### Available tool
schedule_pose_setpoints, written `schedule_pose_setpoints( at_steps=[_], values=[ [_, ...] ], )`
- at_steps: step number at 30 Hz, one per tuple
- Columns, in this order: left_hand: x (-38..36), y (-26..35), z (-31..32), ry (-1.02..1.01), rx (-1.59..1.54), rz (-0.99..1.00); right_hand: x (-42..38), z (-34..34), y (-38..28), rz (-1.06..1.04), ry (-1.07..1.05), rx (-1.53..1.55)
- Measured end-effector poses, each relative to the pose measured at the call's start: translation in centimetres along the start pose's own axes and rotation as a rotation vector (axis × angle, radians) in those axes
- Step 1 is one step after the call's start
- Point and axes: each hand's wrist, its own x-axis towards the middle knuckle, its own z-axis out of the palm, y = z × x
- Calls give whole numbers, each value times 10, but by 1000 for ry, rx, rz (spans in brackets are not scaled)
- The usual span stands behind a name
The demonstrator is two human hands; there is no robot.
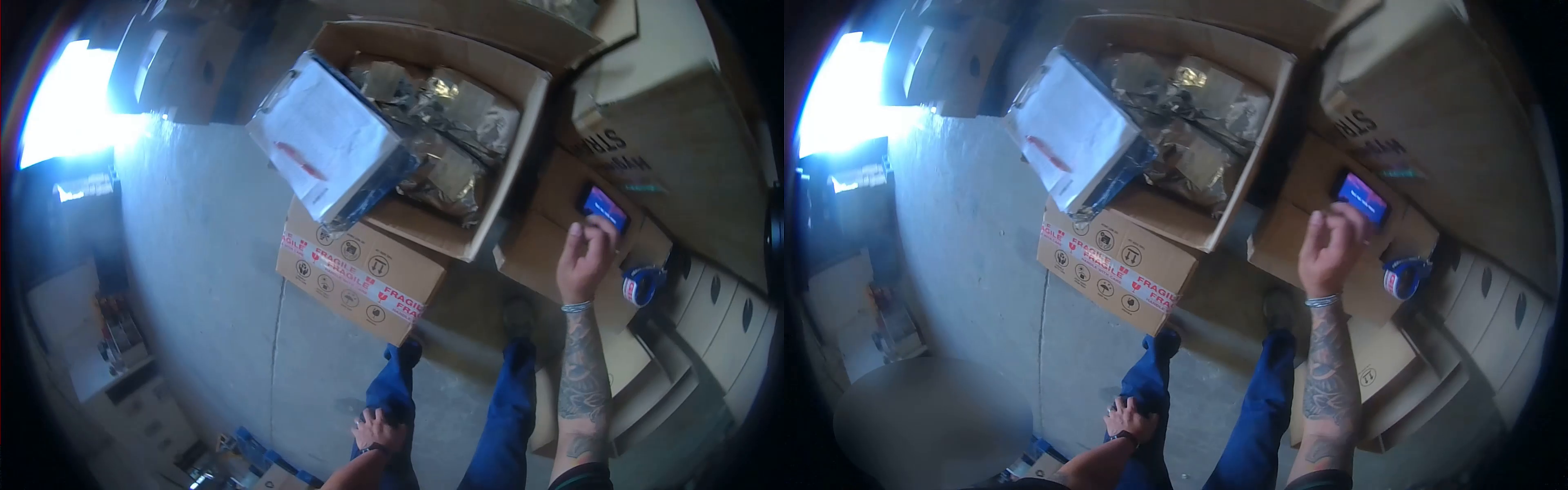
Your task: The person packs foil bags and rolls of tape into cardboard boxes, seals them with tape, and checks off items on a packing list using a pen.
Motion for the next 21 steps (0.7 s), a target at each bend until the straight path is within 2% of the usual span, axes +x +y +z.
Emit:
schedule_pose_setpoints(
  at_steps=[5, 6, 11, 15, 18, 19, 21],
  values=[
    [4, -11, -8, -63, -76, -7, 63, 75, -146, -205, -240, 323],
    [6, -15, -8, -64, -94, -7, 66, 97, -172, -188, -326, 369],
    [12, -30, -12, -48, -157, 5, 70, 193, -274, -336, -647, 221],
    [20, -43, -21, -60, -215, 25, 70, 231, -320, -314, -792, -5],
    [34, -58, -21, -43, -264, 61, 63, 258, -320, -227, -765, 11],
    [39, -62, -25, -57, -279, 69, 66, 258, -322, -306, -738, 20],
    [42, -68, -38, -142, -290, 66, 79, 248, -328, -46, -860, 269]
  ],
)
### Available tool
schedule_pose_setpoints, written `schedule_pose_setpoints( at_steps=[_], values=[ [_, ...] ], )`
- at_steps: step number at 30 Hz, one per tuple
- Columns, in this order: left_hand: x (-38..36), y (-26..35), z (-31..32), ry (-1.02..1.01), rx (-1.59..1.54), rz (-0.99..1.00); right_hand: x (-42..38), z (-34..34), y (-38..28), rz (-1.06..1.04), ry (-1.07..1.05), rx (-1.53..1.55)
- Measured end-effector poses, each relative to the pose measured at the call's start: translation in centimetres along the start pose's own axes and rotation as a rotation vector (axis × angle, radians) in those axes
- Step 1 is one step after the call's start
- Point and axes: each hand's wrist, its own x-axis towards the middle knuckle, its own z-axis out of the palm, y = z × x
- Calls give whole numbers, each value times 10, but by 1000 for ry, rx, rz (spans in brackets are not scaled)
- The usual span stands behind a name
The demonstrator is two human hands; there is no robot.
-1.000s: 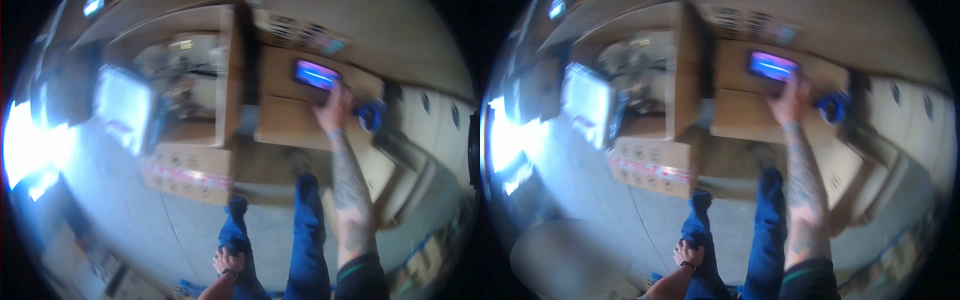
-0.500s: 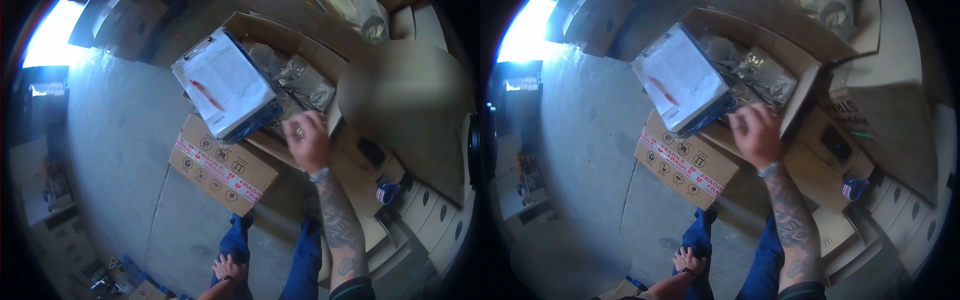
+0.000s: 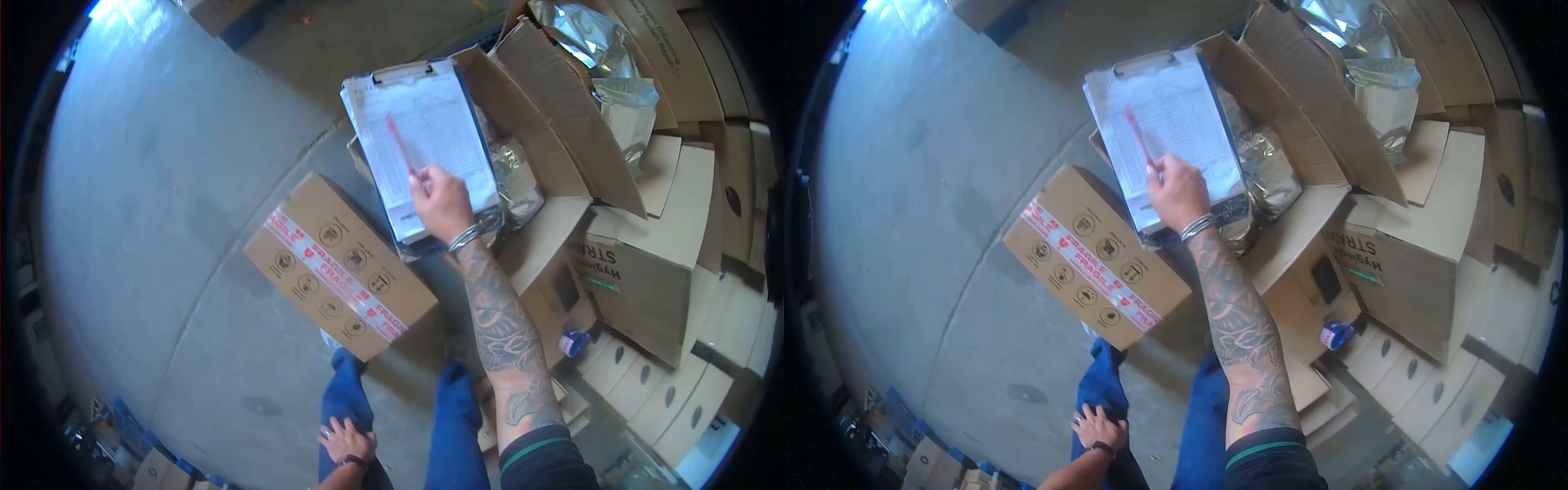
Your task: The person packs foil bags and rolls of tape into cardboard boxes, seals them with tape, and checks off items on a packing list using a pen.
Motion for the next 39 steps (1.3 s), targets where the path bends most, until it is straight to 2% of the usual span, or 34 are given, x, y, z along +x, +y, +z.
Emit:
schedule_pose_setpoints(
  at_steps=[2, 6, 10, 14, 21, 23, 27, 30, 33, 36, 38, 39],
  values=[
    [0, 4, -7, -12, -14, -4, -4, -8, 8, 99, -41, 400],
    [5, 29, -22, 41, -73, -23, -16, -23, 10, 86, 149, 821],
    [5, 65, -40, -34, -102, -77, -13, -41, 34, 19, 136, 827],
    [0, 98, -42, -135, -80, -115, -5, -63, 49, -150, 165, 676],
    [0, 128, -38, -185, -56, -147, 12, -75, 88, -63, 153, 611],
    [1, 132, -34, -196, -66, -152, 13, -71, 91, -99, 159, 594],
    [3, 137, -29, -217, -44, -146, 18, -71, 100, -404, 116, 377],
    [4, 137, -27, -240, -33, -146, 14, -64, 101, -322, 136, 453],
    [6, 136, -27, -248, -32, -142, 14, -56, 103, -321, 234, 425],
    [6, 132, -26, -240, -34, -136, 15, -56, 106, -362, 244, 357],
    [5, 130, -26, -220, -46, -133, 13, -55, 107, -368, 250, 345],
    [8, 127, -23, -104, -191, -56, 13, -55, 107, -373, 253, 340]
  ],
)
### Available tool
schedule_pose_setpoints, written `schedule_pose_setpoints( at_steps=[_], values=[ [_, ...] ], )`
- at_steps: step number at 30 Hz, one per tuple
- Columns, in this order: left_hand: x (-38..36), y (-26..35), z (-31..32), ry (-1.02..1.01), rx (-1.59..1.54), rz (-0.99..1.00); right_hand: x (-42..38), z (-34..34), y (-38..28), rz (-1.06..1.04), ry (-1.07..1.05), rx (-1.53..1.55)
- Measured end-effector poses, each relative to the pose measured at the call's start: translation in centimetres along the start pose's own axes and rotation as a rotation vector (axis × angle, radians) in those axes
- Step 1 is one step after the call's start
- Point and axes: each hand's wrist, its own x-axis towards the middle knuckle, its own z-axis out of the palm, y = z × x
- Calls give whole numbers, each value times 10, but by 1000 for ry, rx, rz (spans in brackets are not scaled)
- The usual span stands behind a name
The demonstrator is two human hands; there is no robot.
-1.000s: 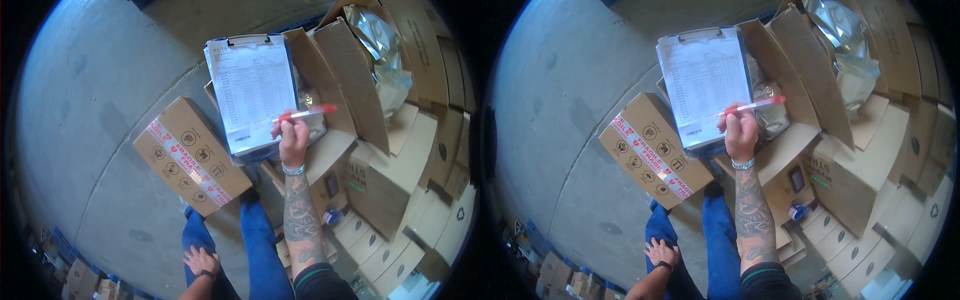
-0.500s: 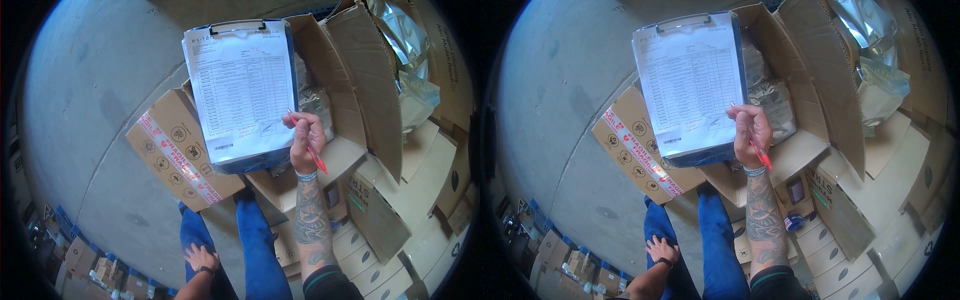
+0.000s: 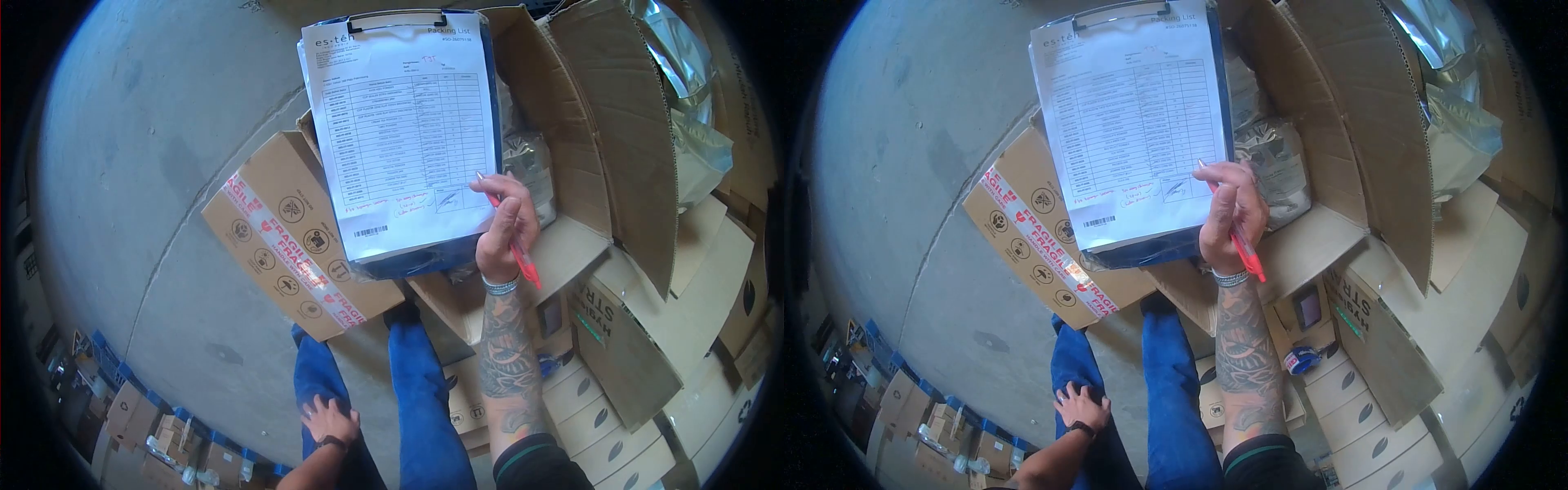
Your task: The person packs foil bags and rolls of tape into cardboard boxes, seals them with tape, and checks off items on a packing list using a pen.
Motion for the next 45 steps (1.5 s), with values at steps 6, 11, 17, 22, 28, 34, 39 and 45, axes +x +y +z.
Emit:
schedule_pose_setpoints(
  at_steps=[6, 11, 17, 22, 28, 34, 39, 45],
  values=[
    [89, 18, -138, 750, -607, 755, -7, 1, -1, 78, 52, 80],
    [129, 106, -329, 1054, -48, 1254, -8, 2, -1, 88, 44, 117],
    [155, 139, -373, 852, 493, 1322, -9, 3, -4, 105, 79, 130],
    [151, 139, -377, 904, 513, 1377, -5, -14, 6, -39, 272, 73],
    [143, 122, -456, 847, -266, 1377, 13, -44, -14, 99, 588, 282],
    [193, 122, -565, 1961, 23, 1007, 20, -24, -15, 83, 319, 189],
    [121, 176, -454, 1447, 402, 1538, 29, -8, -13, 32, 36, 136],
    [168, 198, -469, 1598, 133, 1105, 42, 12, 1, 34, -18, 140]
  ],
)
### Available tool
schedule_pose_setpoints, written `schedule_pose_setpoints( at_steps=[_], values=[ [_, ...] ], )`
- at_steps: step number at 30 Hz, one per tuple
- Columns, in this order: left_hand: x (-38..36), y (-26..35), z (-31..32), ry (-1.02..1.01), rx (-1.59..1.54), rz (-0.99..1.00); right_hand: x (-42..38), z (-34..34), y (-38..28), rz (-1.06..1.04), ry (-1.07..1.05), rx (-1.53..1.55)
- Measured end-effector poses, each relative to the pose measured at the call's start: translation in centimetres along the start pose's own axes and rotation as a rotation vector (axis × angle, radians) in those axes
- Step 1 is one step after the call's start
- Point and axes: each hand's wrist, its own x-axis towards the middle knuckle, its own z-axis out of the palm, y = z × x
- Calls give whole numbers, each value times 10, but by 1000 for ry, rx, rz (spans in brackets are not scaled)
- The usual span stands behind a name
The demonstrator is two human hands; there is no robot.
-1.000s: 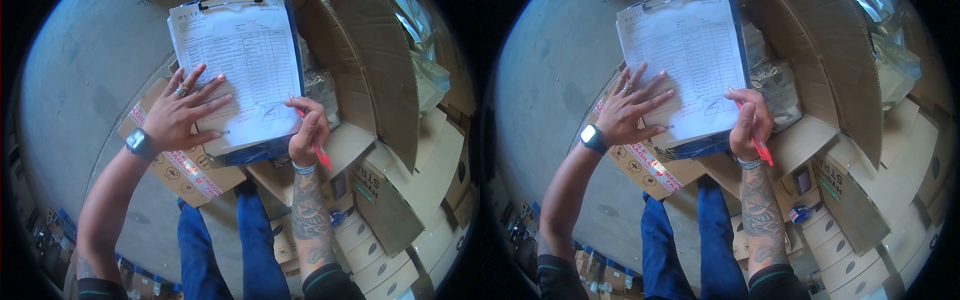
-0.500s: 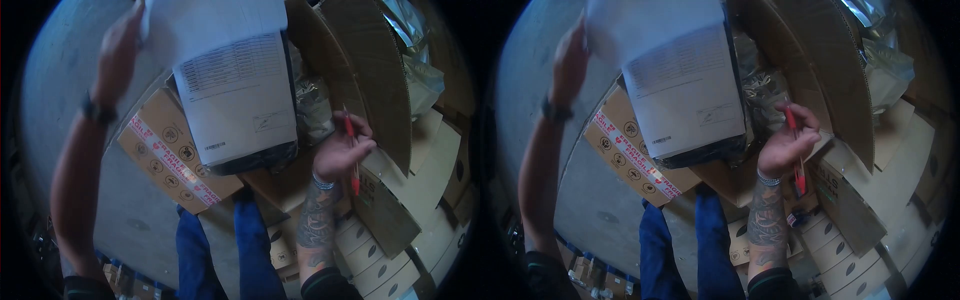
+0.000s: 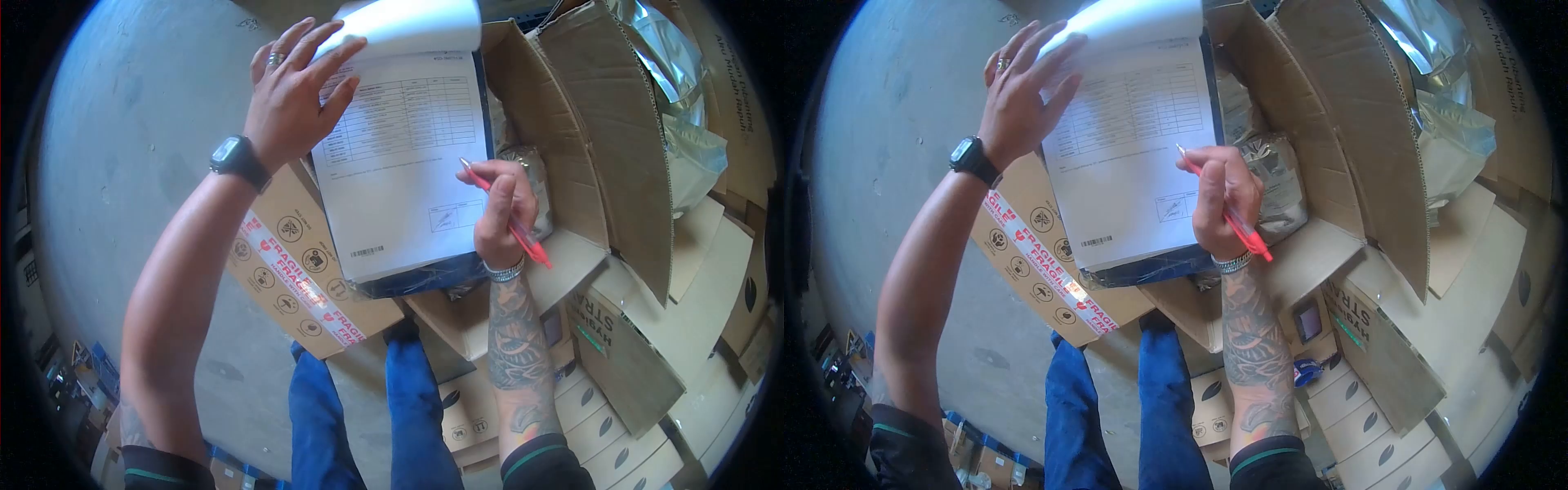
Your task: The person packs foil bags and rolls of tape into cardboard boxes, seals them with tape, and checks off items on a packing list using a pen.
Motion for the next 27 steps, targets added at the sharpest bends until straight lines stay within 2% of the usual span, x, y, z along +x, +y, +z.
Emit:
schedule_pose_setpoints(
  at_steps=[2, 4, 8, 10, 16, 22, 27],
  values=[
    [-8, 0, 11, 11, -24, -83, 9, 3, 3, -21, 2, -27],
    [-12, 1, 23, -13, -194, -164, 19, 5, 9, -85, 7, -59],
    [-12, 3, 30, -9, -365, -227, 28, 11, 16, -17, 48, -8],
    [-12, 3, 35, 7, -361, -247, 27, 12, 22, 7, 60, 6],
    [-12, 3, 37, 15, -403, -274, 28, 11, 31, -170, 29, -56],
    [-12, 4, 35, 29, -401, -278, 35, 15, 25, -36, 52, -177],
    [-12, 7, 34, 35, -367, -281, 50, 25, 21, -2, 98, -133]
  ],
)
